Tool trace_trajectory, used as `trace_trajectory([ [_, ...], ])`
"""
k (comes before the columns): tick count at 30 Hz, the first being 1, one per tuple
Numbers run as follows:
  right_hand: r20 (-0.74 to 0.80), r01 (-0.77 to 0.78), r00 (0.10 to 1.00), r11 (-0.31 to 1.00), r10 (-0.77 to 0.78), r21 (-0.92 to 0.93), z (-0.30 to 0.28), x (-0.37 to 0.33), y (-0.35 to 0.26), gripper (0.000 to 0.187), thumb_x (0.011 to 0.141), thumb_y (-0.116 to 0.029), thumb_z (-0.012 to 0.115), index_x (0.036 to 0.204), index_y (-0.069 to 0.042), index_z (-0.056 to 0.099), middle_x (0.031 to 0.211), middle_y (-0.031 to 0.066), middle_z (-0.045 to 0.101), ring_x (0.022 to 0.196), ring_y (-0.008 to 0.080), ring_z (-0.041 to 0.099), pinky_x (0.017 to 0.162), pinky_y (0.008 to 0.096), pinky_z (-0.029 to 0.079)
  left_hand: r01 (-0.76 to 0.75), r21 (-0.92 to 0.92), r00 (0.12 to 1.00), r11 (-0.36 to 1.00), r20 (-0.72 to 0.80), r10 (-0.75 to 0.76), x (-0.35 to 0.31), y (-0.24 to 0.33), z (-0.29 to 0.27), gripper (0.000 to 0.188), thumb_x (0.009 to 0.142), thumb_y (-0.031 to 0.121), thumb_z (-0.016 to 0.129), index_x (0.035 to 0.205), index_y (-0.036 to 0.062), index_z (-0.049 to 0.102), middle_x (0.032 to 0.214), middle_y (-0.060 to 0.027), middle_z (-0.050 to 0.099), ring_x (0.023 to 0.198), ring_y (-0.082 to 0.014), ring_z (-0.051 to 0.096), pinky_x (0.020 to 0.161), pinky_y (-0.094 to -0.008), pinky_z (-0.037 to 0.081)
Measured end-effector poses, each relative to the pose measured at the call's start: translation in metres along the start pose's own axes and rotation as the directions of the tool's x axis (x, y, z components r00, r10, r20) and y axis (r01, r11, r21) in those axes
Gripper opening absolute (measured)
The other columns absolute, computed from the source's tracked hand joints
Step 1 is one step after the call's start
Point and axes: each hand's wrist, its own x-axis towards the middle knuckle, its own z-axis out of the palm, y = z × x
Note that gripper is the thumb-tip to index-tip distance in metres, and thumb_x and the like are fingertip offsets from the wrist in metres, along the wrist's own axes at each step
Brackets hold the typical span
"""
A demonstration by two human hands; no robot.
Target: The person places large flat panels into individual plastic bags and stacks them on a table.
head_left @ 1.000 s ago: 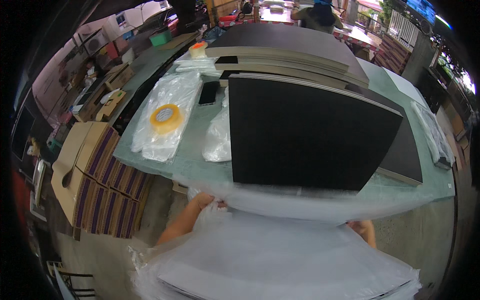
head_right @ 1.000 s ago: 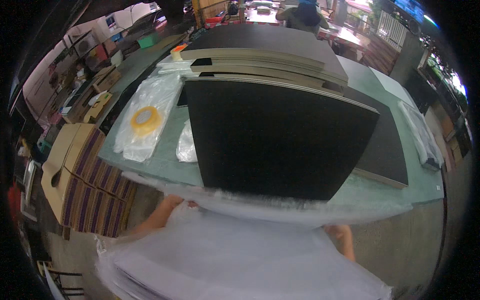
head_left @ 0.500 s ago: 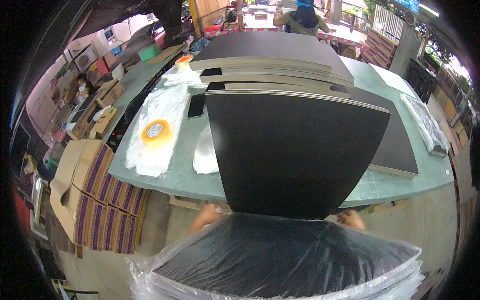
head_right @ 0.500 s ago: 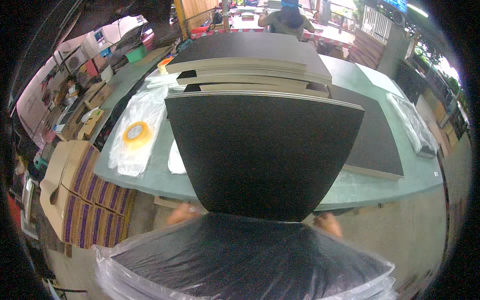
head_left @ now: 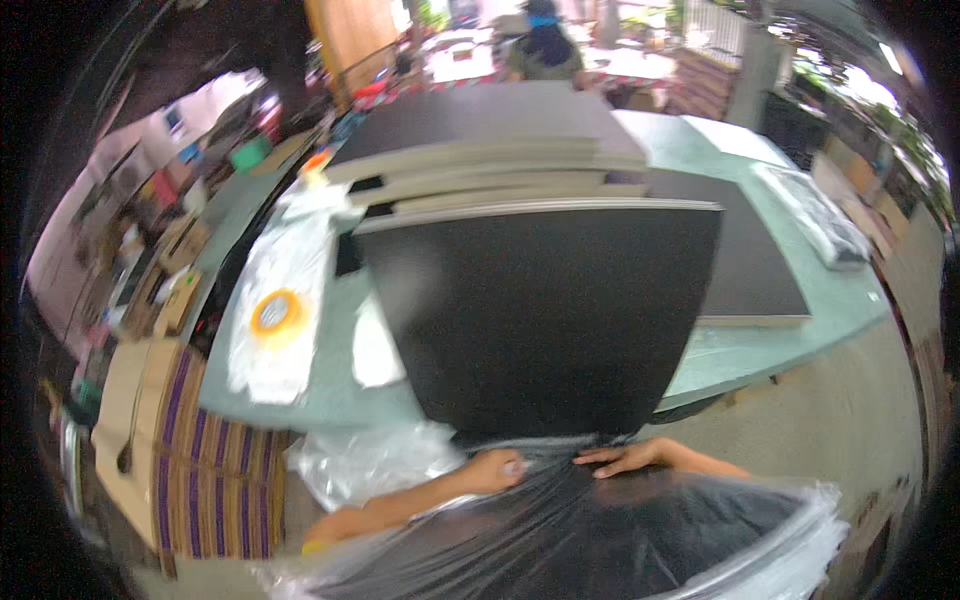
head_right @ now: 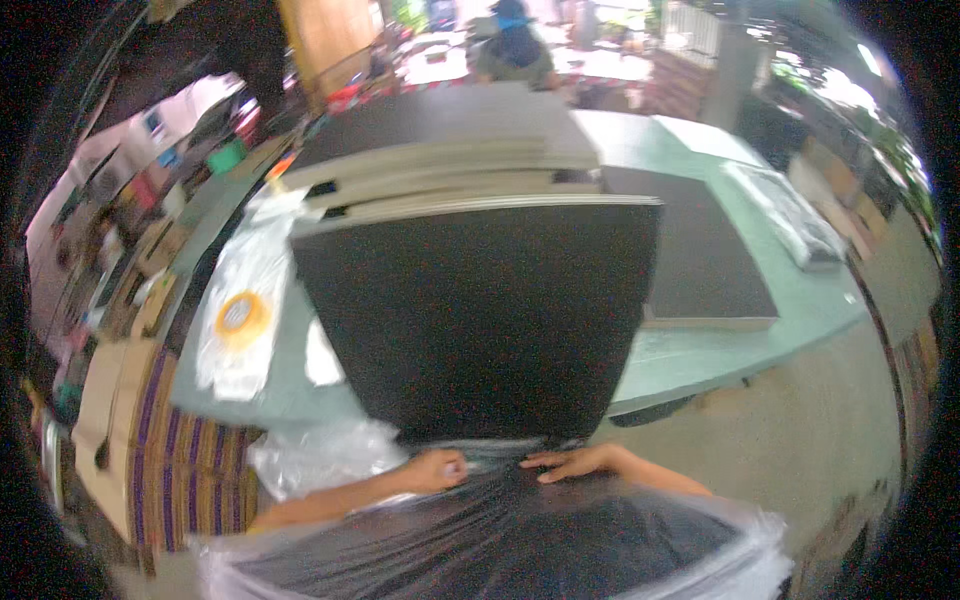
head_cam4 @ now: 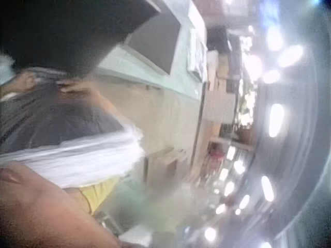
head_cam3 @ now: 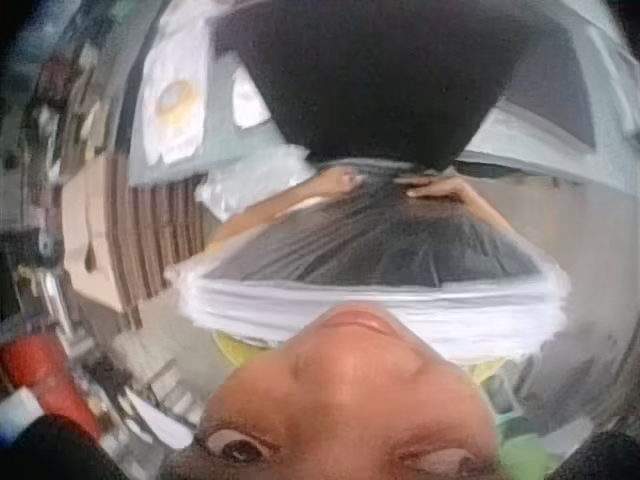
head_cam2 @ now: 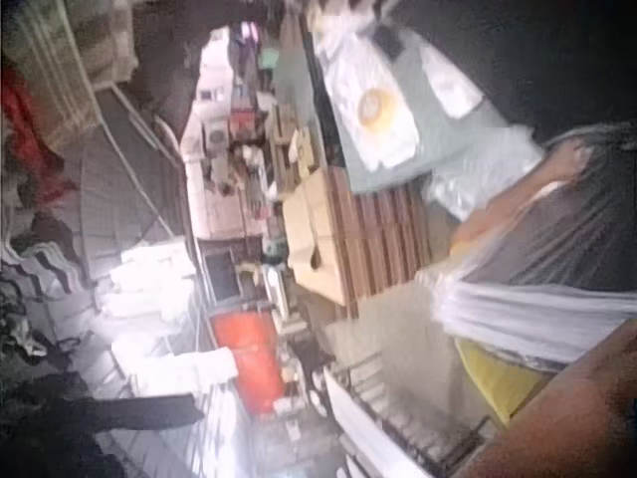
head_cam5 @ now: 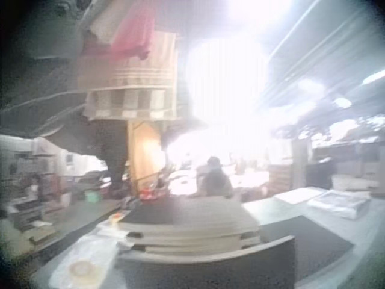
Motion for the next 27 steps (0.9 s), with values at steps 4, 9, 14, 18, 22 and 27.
trace_trajectory([
  [4, 0.045, -0.162, 0.986, 0.98, 0.158, 0.113, -0.015, 0.026, 0.026, 0.074, 0.076, -0.062, 0.04, 0.13, -0.013, 0.03, 0.138, 0.016, 0.017, 0.128, 0.0307, 0.013, 0.101, 0.046, 0.012, 0.043, 0.114, 0.997, 0.993, -0.069, -0.036, 0.014, -0.067, 0.012, 0.012, 0.074, 0.017, 0.059, 0.08, 0.0062, 0.06, 0.076, -0.0091, 0.062, 0.068, -0.0178, 0.059, 0.064, -0.0307, 0.046],
  [9, 0.311, -0.055, 0.948, 0.998, 0.064, -0.04, -0.035, 0.037, -0.03, 0.08, 0.076, -0.062, 0.04, 0.121, 0.005, 0.039, 0.125, 0.0195, 0.038, 0.117, 0.0301, 0.034, 0.097, 0.0385, 0.027, -0.068, -0.08, 0.983, 0.994, -0.176, 0.054, 0.027, 0.072, -0.05, 0.014, 0.076, 0.017, 0.059, 0.081, 0.0044, 0.06, 0.075, -0.0069, 0.062, 0.072, -0.0144, 0.059, 0.065, -0.0288, 0.045],
  [14, 0.02, 0.341, 0.931, 0.889, -0.364, 0.307, -0.003, 0.006, -0.171, 0.073, 0.077, -0.05, 0.052, 0.12, 0.006, 0.033, 0.119, 0.017, 0.041, 0.11, 0.0228, 0.039, 0.093, 0.0335, 0.032, -0.442, -0.368, 0.798, 0.818, -0.577, 0.171, 0.016, 0.177, -0.088, 0.01, 0.079, 0.011, 0.056, 0.086, 0.0031, 0.055, 0.072, -0.002, 0.052, 0.066, -0.0077, 0.049, 0.059, -0.0215, 0.04],
  [18, -0.548, 0.511, 0.777, 0.818, -0.309, 0.264, 0.009, 0.014, -0.157, 0.036, 0.08, -0.022, 0.054, 0.11, -0.005, 0.043, 0.106, 0.0076, 0.048, 0.1, 0.0173, 0.046, 0.082, 0.0315, 0.04, -0.478, 0.339, 0.674, 0.81, -0.449, 0.586, 0.01, 0.168, -0.101, 0.033, 0.076, 0.026, 0.061, 0.099, 0.0032, 0.054, 0.088, -0.0111, 0.057, 0.081, -0.0205, 0.055, 0.068, -0.0317, 0.043],
  [22, -0.717, 0.653, 0.651, 0.667, -0.251, 0.359, -0.001, 0.003, -0.144, 0.036, 0.077, -0.02, 0.059, 0.108, -0.004, 0.049, 0.101, 0.0047, 0.054, 0.093, 0.013, 0.051, 0.079, 0.0303, 0.043, -0.233, -0.172, 0.913, 0.957, -0.378, 0.155, 0.011, 0.143, -0.11, 0.053, 0.07, 0.032, 0.066, 0.11, 0.0023, 0.048, 0.106, -0.0165, 0.054, 0.094, -0.0275, 0.053, 0.079, -0.0362, 0.042],
  [27, -0.68, 0.603, 0.67, 0.753, -0.299, 0.264, -0.01, -0.016, -0.152, 0.026, 0.078, -0.019, 0.059, 0.098, -0.002, 0.055, 0.092, 0.0022, 0.058, 0.084, 0.0104, 0.052, 0.073, 0.0267, 0.043, -0.235, -0.141, 0.71, 0.962, -0.701, 0.071, -0.018, 0.103, -0.131, 0.041, 0.071, 0.018, 0.068, 0.105, 0.0018, 0.051, 0.097, -0.0134, 0.056, 0.09, -0.0224, 0.054, 0.08, -0.0329, 0.042],
])
